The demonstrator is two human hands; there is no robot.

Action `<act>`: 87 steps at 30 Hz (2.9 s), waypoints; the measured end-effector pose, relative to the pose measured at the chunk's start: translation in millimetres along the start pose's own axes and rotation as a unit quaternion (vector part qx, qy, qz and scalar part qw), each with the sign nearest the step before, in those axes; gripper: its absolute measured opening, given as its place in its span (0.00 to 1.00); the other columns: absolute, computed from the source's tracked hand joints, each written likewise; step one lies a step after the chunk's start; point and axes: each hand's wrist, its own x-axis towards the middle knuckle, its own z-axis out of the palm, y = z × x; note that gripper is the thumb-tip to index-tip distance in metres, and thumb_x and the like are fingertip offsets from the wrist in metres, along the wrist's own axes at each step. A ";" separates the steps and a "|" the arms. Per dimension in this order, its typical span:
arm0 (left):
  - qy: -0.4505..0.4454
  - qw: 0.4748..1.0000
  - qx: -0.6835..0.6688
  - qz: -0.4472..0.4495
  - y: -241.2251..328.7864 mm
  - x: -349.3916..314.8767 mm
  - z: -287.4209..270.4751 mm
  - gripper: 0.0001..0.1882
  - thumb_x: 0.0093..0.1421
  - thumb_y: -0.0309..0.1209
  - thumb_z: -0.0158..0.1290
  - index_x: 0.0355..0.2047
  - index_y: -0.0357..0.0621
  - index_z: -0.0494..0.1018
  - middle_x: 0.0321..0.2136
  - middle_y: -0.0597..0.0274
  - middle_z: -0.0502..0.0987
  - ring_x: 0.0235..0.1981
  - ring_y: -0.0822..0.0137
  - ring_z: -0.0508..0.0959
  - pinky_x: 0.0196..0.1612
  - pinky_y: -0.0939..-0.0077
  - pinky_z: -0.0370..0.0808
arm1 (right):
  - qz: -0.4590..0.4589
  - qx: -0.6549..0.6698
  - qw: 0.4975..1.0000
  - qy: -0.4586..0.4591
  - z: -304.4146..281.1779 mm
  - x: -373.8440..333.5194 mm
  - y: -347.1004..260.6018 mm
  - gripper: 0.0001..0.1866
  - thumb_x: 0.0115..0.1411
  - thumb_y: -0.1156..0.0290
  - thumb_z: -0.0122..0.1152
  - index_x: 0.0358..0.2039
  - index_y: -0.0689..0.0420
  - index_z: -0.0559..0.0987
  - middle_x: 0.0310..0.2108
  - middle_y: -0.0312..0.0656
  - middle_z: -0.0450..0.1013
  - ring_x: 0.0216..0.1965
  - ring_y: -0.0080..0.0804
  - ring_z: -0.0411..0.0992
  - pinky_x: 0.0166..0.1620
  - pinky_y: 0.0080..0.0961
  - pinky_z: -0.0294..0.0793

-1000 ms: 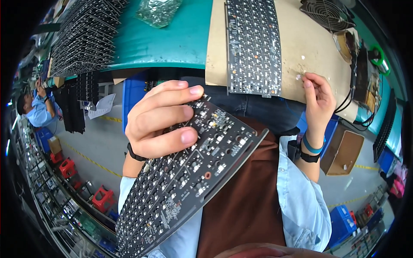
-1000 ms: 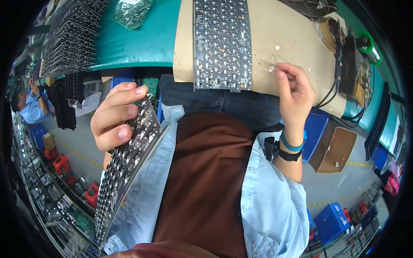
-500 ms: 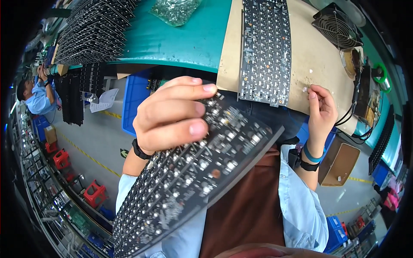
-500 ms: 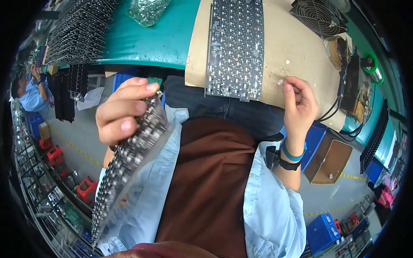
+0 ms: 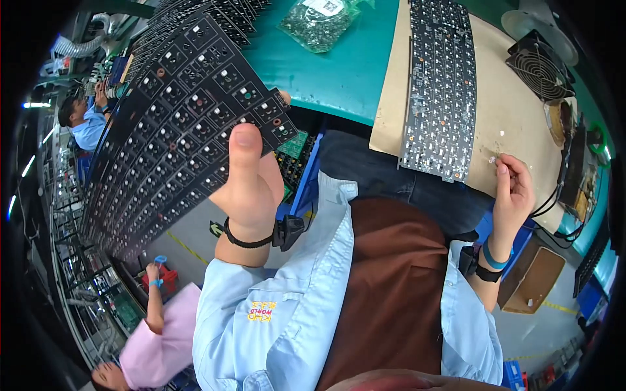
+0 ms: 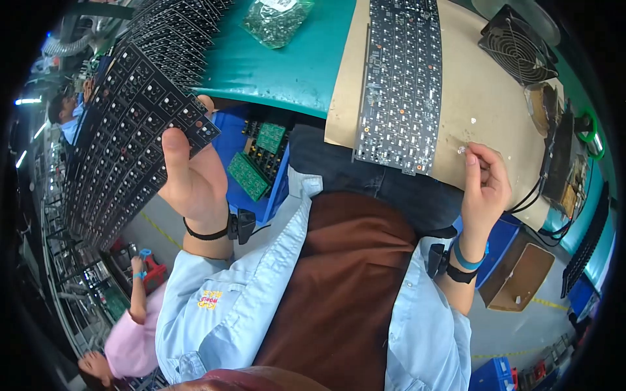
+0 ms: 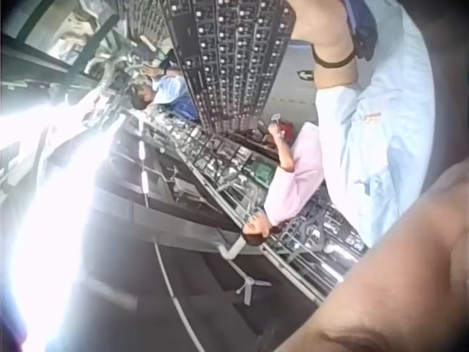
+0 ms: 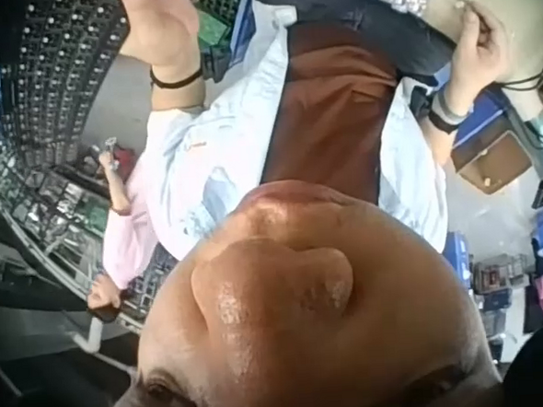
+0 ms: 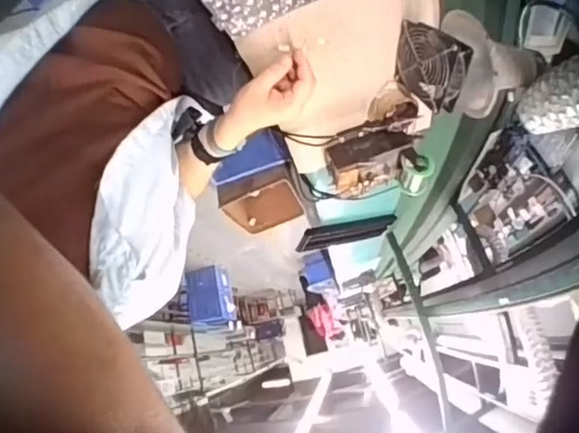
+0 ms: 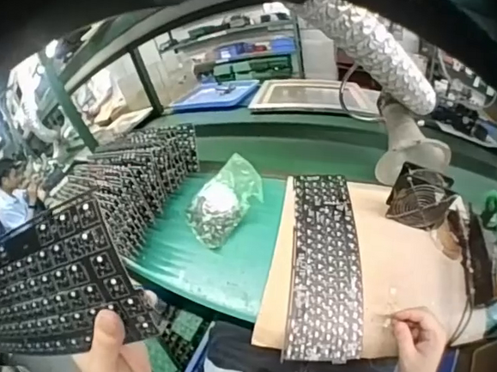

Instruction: Assembling and soldering components onto keyboard PCBs at an electronics factory workbench.

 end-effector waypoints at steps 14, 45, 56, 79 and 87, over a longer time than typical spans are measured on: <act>-0.009 0.992 -0.088 -0.085 -25.2 -5.3 -7.5 0.20 0.69 0.34 0.44 0.56 0.35 0.67 0.48 0.53 0.76 0.51 0.57 0.74 0.62 0.55 0.63 | 0.013 -0.022 1.000 0.018 5.3 10.4 14.8 0.07 0.64 0.79 0.58 0.42 0.64 0.79 0.37 0.36 0.77 0.38 0.19 0.74 0.41 0.12 0.70; -0.007 0.976 -0.108 -0.187 -65.8 -29.7 9.8 0.21 0.69 0.36 0.46 0.54 0.32 0.69 0.48 0.49 0.76 0.52 0.55 0.74 0.62 0.57 0.66 | -0.064 -0.023 0.997 0.024 4.3 17.9 34.7 0.08 0.62 0.79 0.60 0.42 0.64 0.80 0.37 0.37 0.78 0.32 0.13 0.72 0.35 0.08 0.69; -0.032 0.978 -0.072 -0.193 -77.3 -37.6 12.0 0.20 0.68 0.38 0.47 0.52 0.37 0.73 0.48 0.53 0.77 0.54 0.56 0.73 0.63 0.56 0.63 | -0.027 -0.113 0.993 0.017 3.4 19.7 17.9 0.06 0.63 0.76 0.56 0.39 0.61 0.79 0.28 0.36 0.73 0.27 0.16 0.68 0.32 0.12 0.66; -0.108 0.976 -0.031 -0.187 -127.9 -30.2 18.0 0.21 0.69 0.40 0.46 0.54 0.39 0.71 0.49 0.55 0.76 0.55 0.56 0.71 0.64 0.56 0.59 | -0.099 -0.053 0.993 0.022 9.4 23.8 51.6 0.06 0.60 0.86 0.57 0.38 0.71 0.77 0.37 0.49 0.75 0.36 0.29 0.75 0.40 0.18 0.75; -0.128 0.975 -0.020 -0.182 -149.9 -31.2 5.8 0.24 0.69 0.44 0.42 0.56 0.38 0.69 0.51 0.51 0.75 0.55 0.55 0.72 0.61 0.60 0.62 | -0.110 -0.080 0.990 0.039 9.0 27.9 60.2 0.05 0.56 0.83 0.62 0.35 0.64 0.81 0.30 0.39 0.78 0.26 0.15 0.71 0.27 0.11 0.67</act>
